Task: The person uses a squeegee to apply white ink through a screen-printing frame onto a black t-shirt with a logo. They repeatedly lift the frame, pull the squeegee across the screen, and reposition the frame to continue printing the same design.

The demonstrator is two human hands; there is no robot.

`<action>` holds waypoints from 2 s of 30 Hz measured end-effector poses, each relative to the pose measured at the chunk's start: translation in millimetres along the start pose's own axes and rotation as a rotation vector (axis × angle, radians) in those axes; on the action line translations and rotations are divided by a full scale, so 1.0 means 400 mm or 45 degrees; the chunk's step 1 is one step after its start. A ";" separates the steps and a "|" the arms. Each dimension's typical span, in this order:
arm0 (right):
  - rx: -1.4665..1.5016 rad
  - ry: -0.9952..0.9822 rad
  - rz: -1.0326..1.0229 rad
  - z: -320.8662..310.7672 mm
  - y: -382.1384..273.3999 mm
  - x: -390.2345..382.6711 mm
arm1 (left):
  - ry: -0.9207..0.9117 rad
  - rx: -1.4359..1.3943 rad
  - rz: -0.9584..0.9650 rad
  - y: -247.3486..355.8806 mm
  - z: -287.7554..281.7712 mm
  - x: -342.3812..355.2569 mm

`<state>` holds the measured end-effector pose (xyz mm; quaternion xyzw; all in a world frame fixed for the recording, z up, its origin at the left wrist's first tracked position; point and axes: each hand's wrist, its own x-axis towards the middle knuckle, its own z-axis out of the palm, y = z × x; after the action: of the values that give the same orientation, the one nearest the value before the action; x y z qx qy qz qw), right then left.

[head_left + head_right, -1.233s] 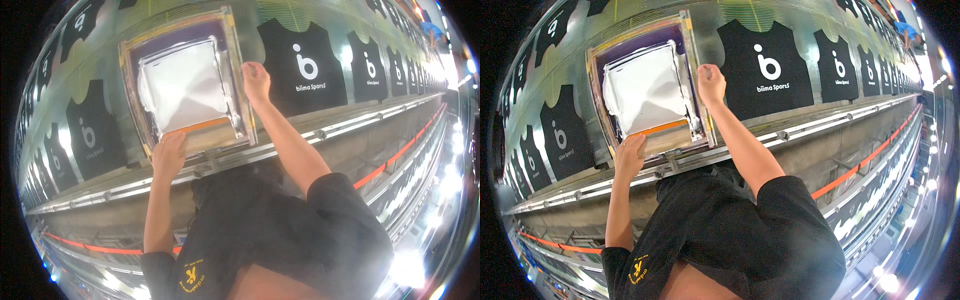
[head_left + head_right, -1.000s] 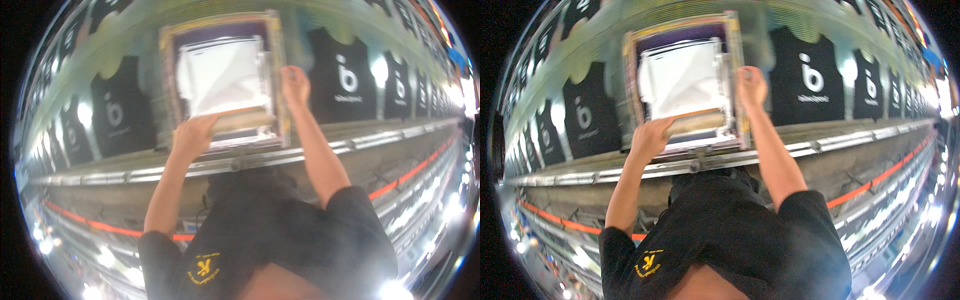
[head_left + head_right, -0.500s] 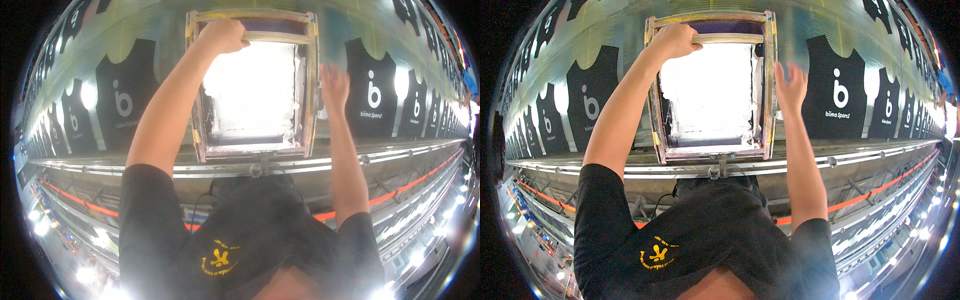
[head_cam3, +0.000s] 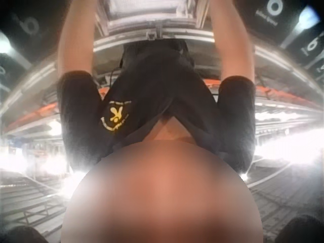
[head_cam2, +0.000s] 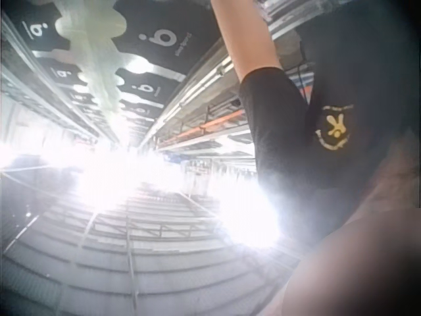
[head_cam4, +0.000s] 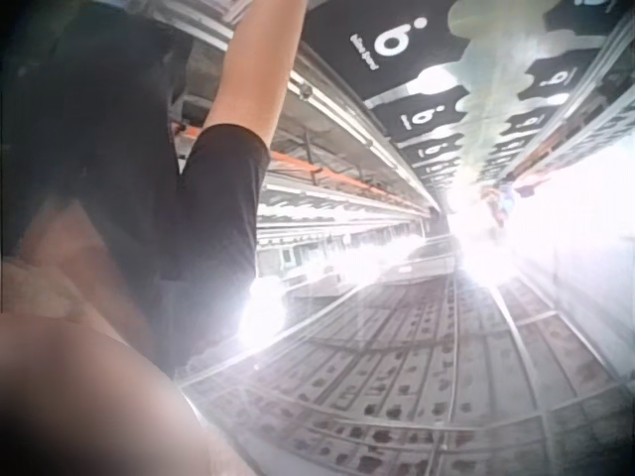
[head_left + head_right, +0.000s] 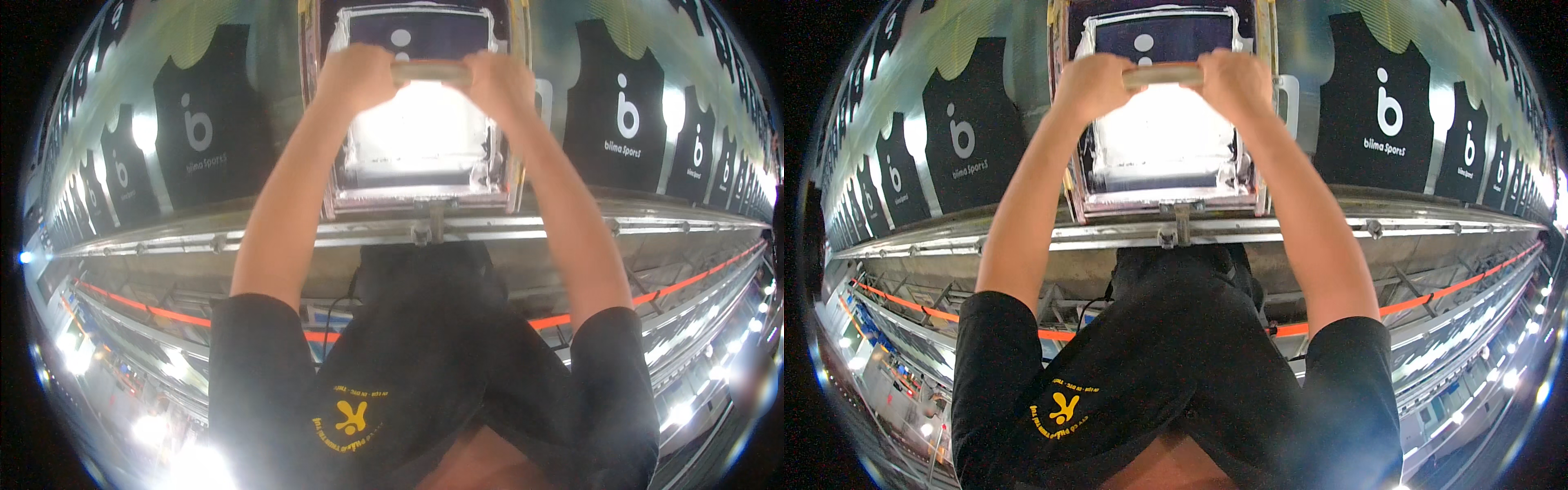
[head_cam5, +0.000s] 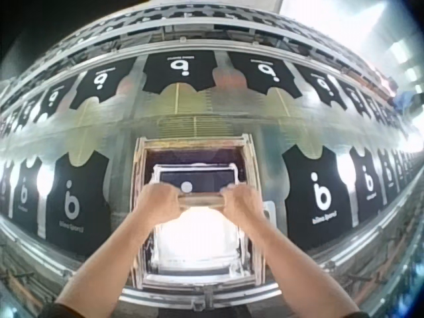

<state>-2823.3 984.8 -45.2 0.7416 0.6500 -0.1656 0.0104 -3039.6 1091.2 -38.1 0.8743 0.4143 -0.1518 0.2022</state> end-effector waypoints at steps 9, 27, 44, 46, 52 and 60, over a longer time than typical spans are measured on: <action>0.224 0.512 -0.277 0.206 -0.068 -0.452 | 0.237 -0.203 0.046 0.105 0.254 -0.437; 0.079 0.027 -0.160 -0.101 0.005 -0.032 | -0.225 0.106 0.072 -0.003 -0.108 -0.034; 0.005 0.157 -0.029 0.017 0.018 0.048 | -0.015 0.095 -0.034 -0.013 -0.039 0.025; 0.054 0.057 0.026 0.046 -0.007 -0.086 | -0.169 0.000 -0.131 0.041 0.009 -0.083; 0.224 0.575 -0.272 0.182 -0.039 -0.371 | 0.168 -0.153 -0.027 0.086 0.226 -0.359; 0.102 -0.113 -0.010 -0.081 0.001 -0.076 | -0.126 0.018 0.028 0.039 -0.064 -0.090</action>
<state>-2818.6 963.0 -7.0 0.7308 0.6447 -0.2243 0.0089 -3047.1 1070.7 3.5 0.8717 0.3930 -0.1955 0.2181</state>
